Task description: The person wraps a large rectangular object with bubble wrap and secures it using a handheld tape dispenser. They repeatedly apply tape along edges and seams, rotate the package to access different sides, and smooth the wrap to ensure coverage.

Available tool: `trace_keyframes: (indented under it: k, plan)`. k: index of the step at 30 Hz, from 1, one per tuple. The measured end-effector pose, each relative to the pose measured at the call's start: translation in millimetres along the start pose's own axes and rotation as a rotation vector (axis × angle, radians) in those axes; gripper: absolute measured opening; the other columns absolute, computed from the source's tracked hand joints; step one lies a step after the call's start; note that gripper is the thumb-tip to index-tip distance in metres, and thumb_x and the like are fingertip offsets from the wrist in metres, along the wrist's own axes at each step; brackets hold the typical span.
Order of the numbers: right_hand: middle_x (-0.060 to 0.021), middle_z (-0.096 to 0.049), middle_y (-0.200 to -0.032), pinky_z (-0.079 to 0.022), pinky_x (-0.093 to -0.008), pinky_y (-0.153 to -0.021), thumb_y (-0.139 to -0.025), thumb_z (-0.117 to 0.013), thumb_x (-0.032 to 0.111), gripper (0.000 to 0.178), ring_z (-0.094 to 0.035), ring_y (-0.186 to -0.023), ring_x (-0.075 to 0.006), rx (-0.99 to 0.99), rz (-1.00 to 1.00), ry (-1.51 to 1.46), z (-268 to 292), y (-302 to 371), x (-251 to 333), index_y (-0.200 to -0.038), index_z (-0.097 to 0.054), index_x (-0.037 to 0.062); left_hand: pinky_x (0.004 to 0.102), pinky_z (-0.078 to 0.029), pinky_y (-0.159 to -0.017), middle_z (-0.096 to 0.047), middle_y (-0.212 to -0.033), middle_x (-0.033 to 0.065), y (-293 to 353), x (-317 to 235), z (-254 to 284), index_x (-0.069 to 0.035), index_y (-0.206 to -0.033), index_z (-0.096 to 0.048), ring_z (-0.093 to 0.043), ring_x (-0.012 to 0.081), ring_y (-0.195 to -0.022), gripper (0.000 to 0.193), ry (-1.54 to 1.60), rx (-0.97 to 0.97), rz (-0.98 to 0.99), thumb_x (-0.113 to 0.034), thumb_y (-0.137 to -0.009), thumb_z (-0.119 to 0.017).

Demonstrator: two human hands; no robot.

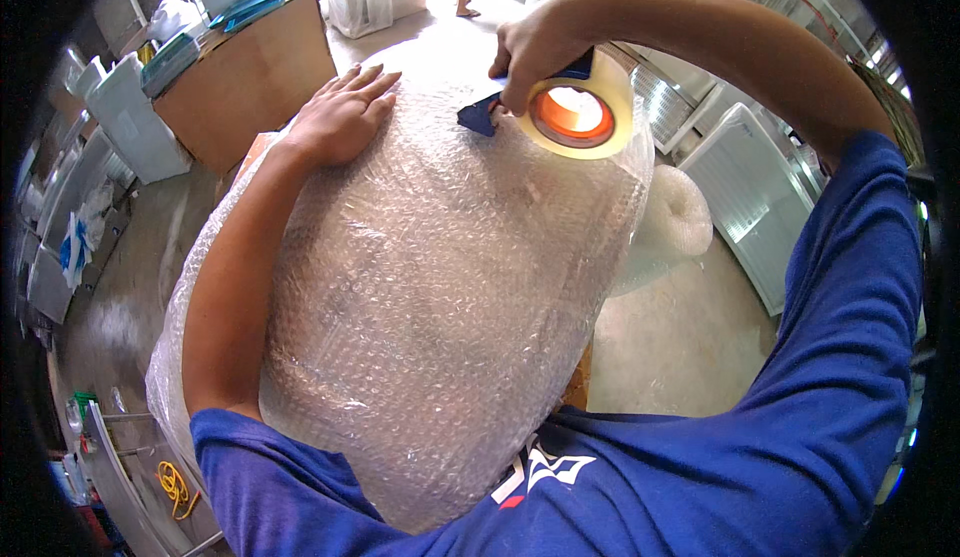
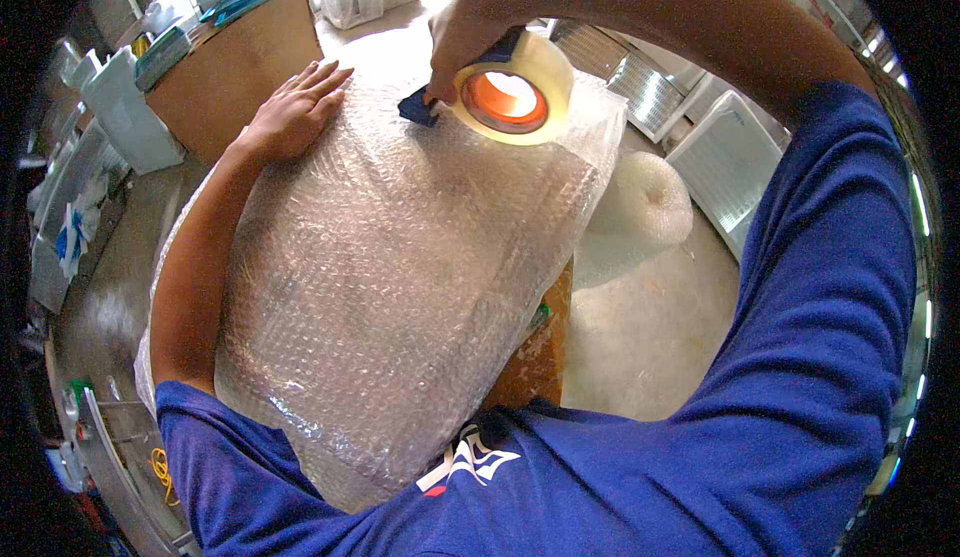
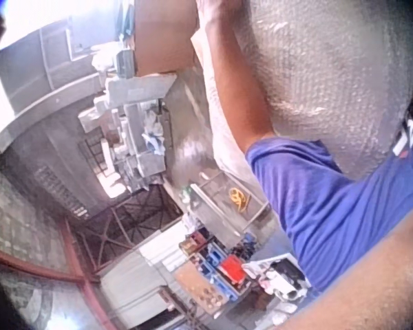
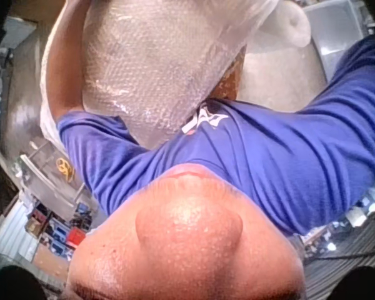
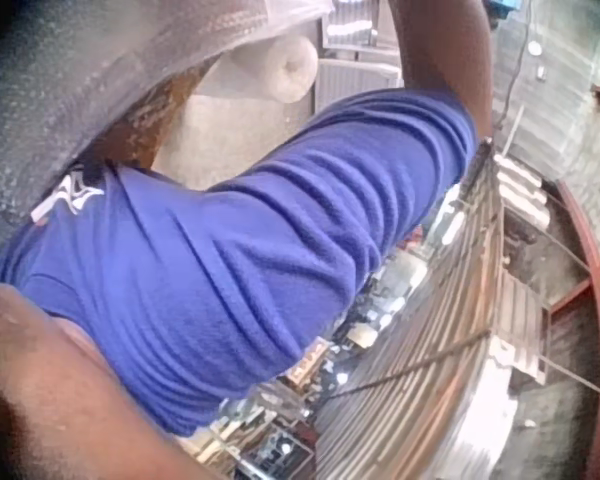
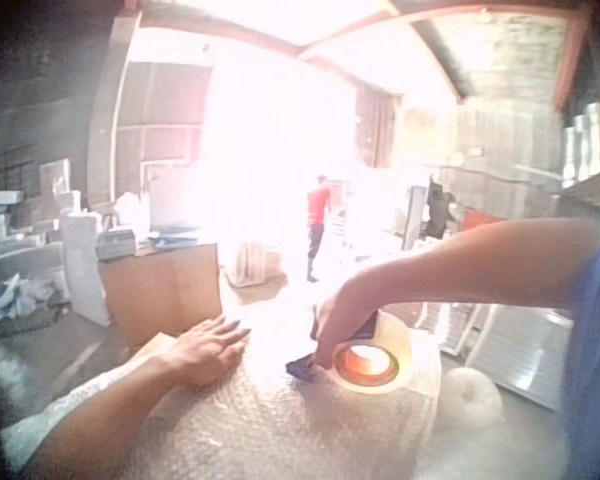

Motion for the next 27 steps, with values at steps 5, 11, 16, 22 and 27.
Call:
trace_keyframes:
  k: [5,11,16,22,27]
  plan:
    - [-0.0203,-0.073,-0.108,-0.062,-0.0298,-0.070,-0.065,-0.076,0.035,0.088,-0.074,-0.082,-0.0238,0.060,-0.045,0.013,-24.0,51.2,-16.1,-0.140,-0.056,-0.0072,0.0383,-0.011,-0.128,-0.023,-0.169,0.0047,-3.1,-4.0,2.9,-0.022,-0.159,-0.035,-0.015,0.0223,-0.157,0.055,-0.013,-0.030,-0.015,-0.043,-0.109,-0.026]
    - [-0.0238,-0.070,-0.117,-0.061,-0.0307,-0.078,-0.065,-0.076,0.035,0.089,-0.073,-0.089,-0.0275,-0.002,-0.103,-0.063,-60.0,105.8,-44.7,-0.143,-0.056,-0.0025,0.0397,-0.012,-0.128,-0.023,-0.169,0.0051,-8.1,-2.1,3.7,-0.021,-0.159,-0.036,-0.015,0.0237,-0.157,0.055,-0.012,0.010,-0.015,-0.043,-0.109,-0.028]
    - [-0.0230,-0.071,-0.117,-0.060,-0.0332,-0.083,-0.073,-0.076,0.034,0.079,-0.074,-0.093,-0.0292,-0.060,-0.041,-0.164,-102.2,144.6,-76.9,-0.138,-0.058,-0.0060,0.0413,-0.016,-0.127,-0.029,-0.167,0.0074,-7.6,-6.8,4.3,-0.019,-0.157,-0.041,-0.019,0.0266,-0.156,0.055,-0.042,-0.021,-0.016,-0.043,-0.109,-0.029]
    - [-0.0243,-0.071,-0.113,-0.061,-0.0320,-0.080,-0.073,-0.075,0.034,0.075,-0.074,-0.090,-0.0276,-0.159,-0.075,-0.313,-118.2,159.8,-86.9,-0.136,-0.060,-0.0050,0.0458,-0.034,-0.120,-0.053,-0.149,0.0202,7.4,-87.3,42.4,-0.003,-0.145,-0.052,-0.045,0.0348,-0.142,0.058,-0.003,-0.157,-0.104,-0.023,-0.094,-0.070]
    - [-0.0271,-0.070,-0.115,-0.061,-0.0324,-0.083,-0.070,-0.073,0.036,0.081,-0.074,-0.093,-0.0313,-0.321,0.012,-0.277,-133.3,158.9,-93.0,-0.138,-0.059,-0.0063,0.0516,-0.033,-0.119,-0.040,-0.151,0.0354,31.8,-263.9,27.5,0.007,-0.157,-0.018,-0.039,0.0467,-0.143,0.128,0.190,-0.219,-0.311,-0.045,-0.064,-0.090]
Point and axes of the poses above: each hand's wrist, its own y-axis away from the middle knuckle, its own z-axis out of the back of the hand, x = y × z, the point moved 5 cm from there along -y, towards the middle knuckle
